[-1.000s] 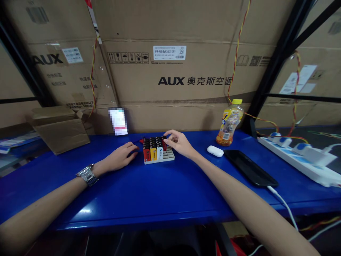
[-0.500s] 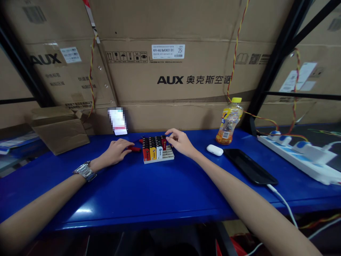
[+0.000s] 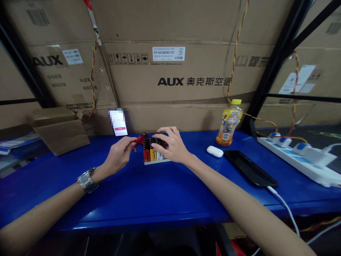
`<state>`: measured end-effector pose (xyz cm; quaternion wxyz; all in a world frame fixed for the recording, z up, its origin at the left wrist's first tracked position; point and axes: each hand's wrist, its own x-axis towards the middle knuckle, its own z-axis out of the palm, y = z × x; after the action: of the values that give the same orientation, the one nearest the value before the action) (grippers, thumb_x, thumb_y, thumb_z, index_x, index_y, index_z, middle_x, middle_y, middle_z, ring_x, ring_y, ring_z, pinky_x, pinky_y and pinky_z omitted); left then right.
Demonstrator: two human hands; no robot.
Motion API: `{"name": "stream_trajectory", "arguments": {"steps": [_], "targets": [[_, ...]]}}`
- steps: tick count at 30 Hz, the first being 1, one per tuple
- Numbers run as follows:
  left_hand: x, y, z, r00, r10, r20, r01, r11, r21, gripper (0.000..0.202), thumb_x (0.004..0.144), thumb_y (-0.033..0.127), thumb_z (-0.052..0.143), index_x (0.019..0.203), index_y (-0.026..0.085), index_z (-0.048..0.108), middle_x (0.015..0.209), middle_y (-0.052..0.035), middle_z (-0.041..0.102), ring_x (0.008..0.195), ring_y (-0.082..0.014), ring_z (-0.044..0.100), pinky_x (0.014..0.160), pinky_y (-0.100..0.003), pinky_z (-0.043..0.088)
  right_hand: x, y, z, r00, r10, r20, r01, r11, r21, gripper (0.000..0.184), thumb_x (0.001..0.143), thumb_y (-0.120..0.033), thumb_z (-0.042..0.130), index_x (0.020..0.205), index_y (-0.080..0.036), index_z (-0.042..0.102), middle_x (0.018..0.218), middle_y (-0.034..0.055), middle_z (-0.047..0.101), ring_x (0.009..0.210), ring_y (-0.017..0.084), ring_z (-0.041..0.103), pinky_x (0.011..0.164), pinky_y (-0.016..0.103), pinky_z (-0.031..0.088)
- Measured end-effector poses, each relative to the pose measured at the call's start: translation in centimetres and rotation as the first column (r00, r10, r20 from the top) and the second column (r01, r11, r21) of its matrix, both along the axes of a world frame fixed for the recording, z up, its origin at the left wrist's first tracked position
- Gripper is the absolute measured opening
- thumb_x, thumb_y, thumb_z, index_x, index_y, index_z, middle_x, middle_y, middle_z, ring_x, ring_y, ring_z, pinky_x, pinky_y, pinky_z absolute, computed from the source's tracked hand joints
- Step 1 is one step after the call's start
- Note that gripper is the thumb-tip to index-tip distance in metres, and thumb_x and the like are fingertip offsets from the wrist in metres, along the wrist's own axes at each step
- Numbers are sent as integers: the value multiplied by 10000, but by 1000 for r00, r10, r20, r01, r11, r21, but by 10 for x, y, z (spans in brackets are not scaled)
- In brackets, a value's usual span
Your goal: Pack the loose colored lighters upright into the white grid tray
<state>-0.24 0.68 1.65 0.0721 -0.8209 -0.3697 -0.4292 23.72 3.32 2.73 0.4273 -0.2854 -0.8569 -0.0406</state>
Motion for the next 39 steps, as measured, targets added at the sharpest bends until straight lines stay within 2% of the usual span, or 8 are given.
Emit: {"name": "stream_trajectory", "arguments": {"steps": [4, 9, 14, 16, 20, 26, 33, 39], "targets": [[11, -9, -2, 990, -142, -23, 143, 990, 6, 235, 994, 244, 370, 1116, 174, 558, 929, -71, 659, 772, -157, 623, 708, -303, 522, -11, -9, 1, 998, 52, 28, -51, 998, -40, 388, 903, -458, 527, 1239, -289, 619, 1323, 91, 518, 1222, 305, 387, 1024, 535, 318], [9, -10, -2, 997, -78, 22, 80, 995, -58, 232, 988, 275, 386, 1128, 170, 539, 1038, -94, 649, 870, -179, 640, 775, -336, 539, -10, -5, 4, 969, 82, -235, -128, 973, -190, 265, 929, -382, 490, 1001, -272, 720, 1178, 62, 623, 1128, 258, 517, 996, 494, 363], [-2, 1, -6, 999, 29, -42, -34, 992, -120, 224, 984, 245, 365, 1128, 162, 514, 1064, -98, 613, 973, -200, 604, 878, -367, 504, 3, 17, 1, 725, -87, -683, -238, 899, -368, 273, 918, -409, 437, 895, -202, 614, 953, 81, 666, 880, 190, 622, 755, 341, 497], [-7, 9, -11, 993, 30, -116, -51, 983, -179, 233, 983, 238, 343, 1119, 165, 518, 1067, -95, 601, 984, -206, 592, 901, -387, 488, 9, 26, -3, 643, -147, -751, -308, 848, -431, 243, 910, -421, 416, 859, -209, 524, 852, 66, 659, 737, 160, 628, 637, 293, 491], [-16, 23, -24, 970, 32, -243, -95, 963, -252, 263, 961, 207, 331, 1136, 162, 522, 1128, -114, 585, 1034, -229, 562, 913, -421, 468, 20, 36, -10, 606, -269, -749, -404, 707, -581, 211, 869, -447, 441, 853, -237, 427, 564, -31, 548, 414, 110, 486, 425, 248, 377], [-18, 28, -30, 933, -9, -360, -98, 956, -278, 266, 927, 158, 346, 1095, 166, 552, 1100, -112, 623, 970, -234, 571, 880, -429, 461, 24, 36, -10, 591, -367, -718, -491, 542, -682, 372, 837, -580, 428, 739, -222, 461, 444, -76, 366, 313, 73, 281, 332, 237, 201], [-17, 27, -28, 918, -9, -397, -115, 951, -286, 246, 961, 242, 348, 1077, 163, 550, 1104, -111, 623, 974, -250, 572, 866, -422, 459, 24, 35, -10, 614, -427, -664, -392, 565, -726, 518, 806, -689, 416, 545, -242, 379, 332, -79, 250, 282, 64, 191, 311, 230, 127], [-18, 28, -28, 910, -14, -414, -116, 951, -286, 239, 960, 274, 375, 1054, 150, 556, 1076, -123, 623, 974, -264, 568, 858, -430, 455, 19, 34, -8, 526, -489, -696, -354, 618, -702, 429, 857, -515, 403, 527, -244, 369, 345, -68, 273, 289, 67, 190, 297, 224, 130]]}}
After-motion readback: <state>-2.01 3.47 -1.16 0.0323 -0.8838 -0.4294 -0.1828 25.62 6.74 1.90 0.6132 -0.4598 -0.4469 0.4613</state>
